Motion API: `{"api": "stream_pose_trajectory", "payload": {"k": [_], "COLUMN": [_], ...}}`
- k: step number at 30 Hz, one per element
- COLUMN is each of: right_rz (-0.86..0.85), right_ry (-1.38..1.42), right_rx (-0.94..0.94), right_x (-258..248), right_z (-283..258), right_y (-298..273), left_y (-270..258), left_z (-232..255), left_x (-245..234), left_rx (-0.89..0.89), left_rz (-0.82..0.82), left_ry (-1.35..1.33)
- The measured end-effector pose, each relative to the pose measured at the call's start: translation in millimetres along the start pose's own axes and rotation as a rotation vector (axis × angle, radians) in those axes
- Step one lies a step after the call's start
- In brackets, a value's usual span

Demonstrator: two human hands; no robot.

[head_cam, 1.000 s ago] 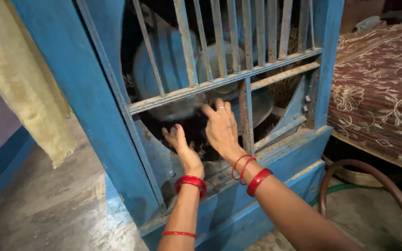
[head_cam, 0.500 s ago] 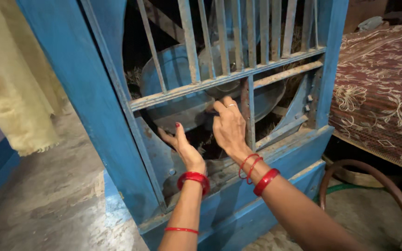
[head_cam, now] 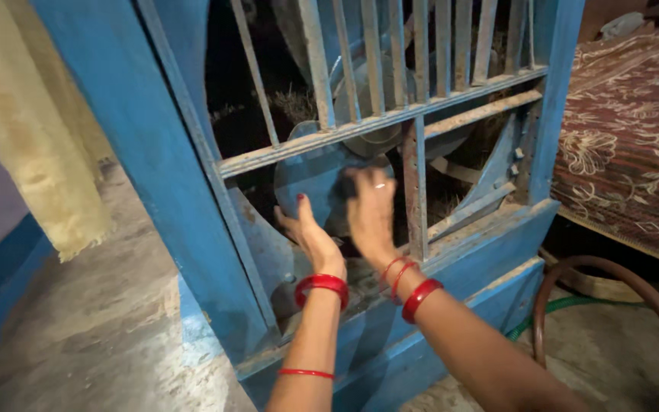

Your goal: The person cleans the interior blades and housing of a large air cooler by hand using a dark cloth.

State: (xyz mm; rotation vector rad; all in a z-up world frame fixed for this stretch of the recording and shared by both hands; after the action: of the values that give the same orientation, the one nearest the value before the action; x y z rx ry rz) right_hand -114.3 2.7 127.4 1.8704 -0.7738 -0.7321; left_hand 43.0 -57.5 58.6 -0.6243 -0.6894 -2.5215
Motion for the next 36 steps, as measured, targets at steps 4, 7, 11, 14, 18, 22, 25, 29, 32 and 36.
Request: {"api": "stream_pose_trajectory", "payload": {"k": [4,7,11,14,18,22,25,29,32,36], "right_rz": [-0.279,-0.101,0.134,-0.154,-0.361,-0.284,-0.1,0.239,0.322,0.328], "right_ry": [0.089,0.1,0.056,0.089,0.213,0.281,0.333,0.272,0.321,0.127], "right_rx": [-0.167,-0.18,-0.041,-0.187,-0.108,0.013,0.038,-0.049,-0.051,-0.024], "right_x": [25.0,6.9,-11.6,12.9,2.4,-36.8,-78.7,-136.9,-149.1,-133.3], "right_z": [-22.6,-16.7,1.6,-23.8,-22.5,-14.4,-9.2,-15.0,-23.8,-46.5], "right_y": [-23.4,-4.1,13.1,-10.9,-9.6,23.2,40.2,61.5,76.3,88.2], "left_y": [0.8,1.6,1.5,5.7,-2.6,-32.1,-49.2,-51.8,-43.0,-19.2], "left_z": [-4.2,-6.2,-4.8,-8.4,-7.4,17.4,34.0,81.6,115.2,106.4], "left_x": [0.0,0.9,0.5,-1.6,-0.2,19.1,40.9,63.3,64.8,64.0], "left_rx": [-0.061,-0.055,0.014,0.003,0.11,0.3,0.184,0.195,0.239,-0.121], "left_rz": [0.006,0.012,0.005,0.015,0.013,-0.032,-0.11,-0.234,-0.301,-0.196], "left_ry": [0.031,-0.029,0.002,0.069,0.249,0.374,0.215,-0.105,-0.379,-0.793]}}
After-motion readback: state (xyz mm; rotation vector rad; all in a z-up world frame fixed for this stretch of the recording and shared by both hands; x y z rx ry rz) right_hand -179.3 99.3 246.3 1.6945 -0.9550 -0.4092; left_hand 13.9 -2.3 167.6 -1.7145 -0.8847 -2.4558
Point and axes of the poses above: each hand's wrist, its own y-axis towards the middle knuckle, its own x-axis out of the palm, z = x × y, the point moved 10 cm from there along y, towards the middle knuckle
